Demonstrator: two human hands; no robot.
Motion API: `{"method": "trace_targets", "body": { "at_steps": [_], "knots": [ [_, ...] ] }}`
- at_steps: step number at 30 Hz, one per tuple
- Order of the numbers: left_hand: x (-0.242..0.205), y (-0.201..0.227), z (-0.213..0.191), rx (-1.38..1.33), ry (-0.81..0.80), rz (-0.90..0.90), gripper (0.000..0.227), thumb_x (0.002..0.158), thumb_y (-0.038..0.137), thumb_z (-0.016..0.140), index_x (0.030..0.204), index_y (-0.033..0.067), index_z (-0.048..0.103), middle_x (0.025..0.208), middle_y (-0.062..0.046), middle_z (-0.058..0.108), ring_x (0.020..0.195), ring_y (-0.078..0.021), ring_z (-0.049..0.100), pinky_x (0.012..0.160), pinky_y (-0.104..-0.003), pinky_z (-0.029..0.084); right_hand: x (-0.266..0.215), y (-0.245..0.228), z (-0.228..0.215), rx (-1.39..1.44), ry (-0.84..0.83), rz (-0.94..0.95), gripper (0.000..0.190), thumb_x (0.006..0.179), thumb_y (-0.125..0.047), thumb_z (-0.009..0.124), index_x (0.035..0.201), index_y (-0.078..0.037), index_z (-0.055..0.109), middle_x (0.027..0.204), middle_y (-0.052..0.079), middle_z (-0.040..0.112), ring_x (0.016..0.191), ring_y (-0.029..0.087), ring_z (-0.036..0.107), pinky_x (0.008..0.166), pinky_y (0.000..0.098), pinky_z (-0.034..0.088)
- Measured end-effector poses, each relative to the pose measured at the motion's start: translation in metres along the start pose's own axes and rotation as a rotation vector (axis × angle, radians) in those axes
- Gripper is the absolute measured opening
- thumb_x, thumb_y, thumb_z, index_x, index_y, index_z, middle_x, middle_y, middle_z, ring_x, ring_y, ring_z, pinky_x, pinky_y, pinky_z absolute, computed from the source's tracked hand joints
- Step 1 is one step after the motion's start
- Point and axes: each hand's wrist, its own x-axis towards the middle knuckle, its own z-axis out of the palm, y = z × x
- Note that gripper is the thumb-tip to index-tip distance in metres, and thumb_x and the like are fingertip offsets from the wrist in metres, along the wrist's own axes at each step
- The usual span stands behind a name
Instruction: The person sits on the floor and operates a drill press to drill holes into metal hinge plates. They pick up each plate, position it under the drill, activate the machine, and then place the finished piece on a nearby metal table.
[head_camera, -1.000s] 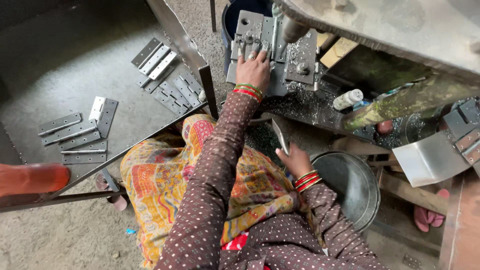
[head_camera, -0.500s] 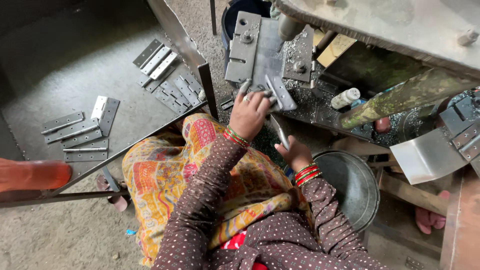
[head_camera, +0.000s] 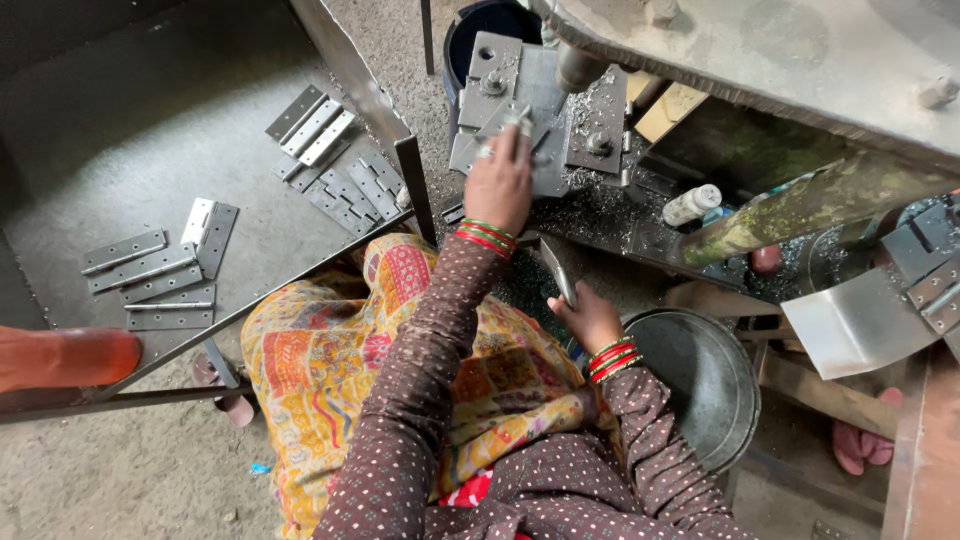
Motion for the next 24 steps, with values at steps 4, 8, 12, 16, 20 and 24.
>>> {"method": "trace_targets", "body": {
  "at_steps": [4, 8, 12, 16, 20, 24],
  "knots": [
    [-0.031, -0.010, -0.017, 0.068, 0.137, -0.178, 0.061, 0.092, 0.044, 0.061, 0.134, -0.0012, 0.058, 0.138, -0.014, 0.054, 0.131, -0.0327, 0.051, 0.115, -0.056, 0.037, -0.004, 0.008, 0.008, -0.055, 0.015, -0.017, 0.044, 0.087, -0.052, 0.072, 0.102, -0.011, 0.067, 0.085, 0.019, 0.074, 0.084, 0.041, 0.073, 0.075, 0.0492, 0.056],
    [-0.038, 0.012, -0.036, -0.003, 0.156, -0.015, 0.060, 0.082, 0.035, 0.063, 0.130, -0.0013, 0.062, 0.138, -0.014, 0.056, 0.132, -0.0318, 0.051, 0.116, -0.057, 0.031, 0.004, 0.005, 0.006, 0.035, 0.054, -0.087, 0.044, 0.086, -0.048, 0.074, 0.102, -0.008, 0.065, 0.086, 0.020, 0.074, 0.085, 0.042, 0.073, 0.075, 0.0493, 0.056],
    [-0.036, 0.030, -0.029, -0.078, 0.072, -0.062, 0.039, 0.087, 0.024, 0.064, 0.119, 0.0027, 0.067, 0.135, -0.009, 0.059, 0.123, -0.0285, 0.055, 0.110, -0.060, 0.036, 0.003, 0.014, 0.010, 0.044, 0.033, -0.038, 0.041, 0.086, -0.045, 0.074, 0.102, -0.008, 0.065, 0.087, 0.021, 0.073, 0.087, 0.043, 0.072, 0.074, 0.0502, 0.056],
    [-0.028, 0.029, -0.025, -0.063, 0.106, -0.049, 0.039, 0.084, 0.025, 0.063, 0.115, 0.0014, 0.068, 0.128, -0.009, 0.060, 0.119, -0.0282, 0.057, 0.106, -0.058, 0.039, 0.010, 0.037, 0.032, -0.006, 0.038, -0.052, 0.041, 0.087, -0.048, 0.075, 0.098, -0.009, 0.067, 0.085, 0.022, 0.073, 0.085, 0.043, 0.071, 0.073, 0.0509, 0.056],
    [-0.027, 0.024, -0.026, -0.016, 0.123, -0.052, 0.033, 0.089, 0.021, 0.059, 0.114, 0.0025, 0.069, 0.126, -0.009, 0.060, 0.120, -0.0271, 0.057, 0.112, -0.058, 0.037, 0.018, 0.067, 0.096, 0.020, 0.155, -0.068, 0.040, 0.091, -0.045, 0.067, 0.104, -0.007, 0.062, 0.081, 0.023, 0.072, 0.077, 0.045, 0.071, 0.067, 0.0540, 0.055],
    [-0.030, 0.020, -0.026, -0.050, 0.100, -0.035, 0.031, 0.090, 0.020, 0.056, 0.113, 0.0029, 0.069, 0.125, -0.008, 0.061, 0.119, -0.0271, 0.058, 0.111, -0.060, 0.036, 0.041, 0.083, 0.142, -0.121, 0.244, -0.079, 0.043, 0.094, -0.046, 0.066, 0.109, -0.007, 0.058, 0.078, 0.026, 0.070, 0.077, 0.048, 0.068, 0.066, 0.0579, 0.053]
  ]
}}
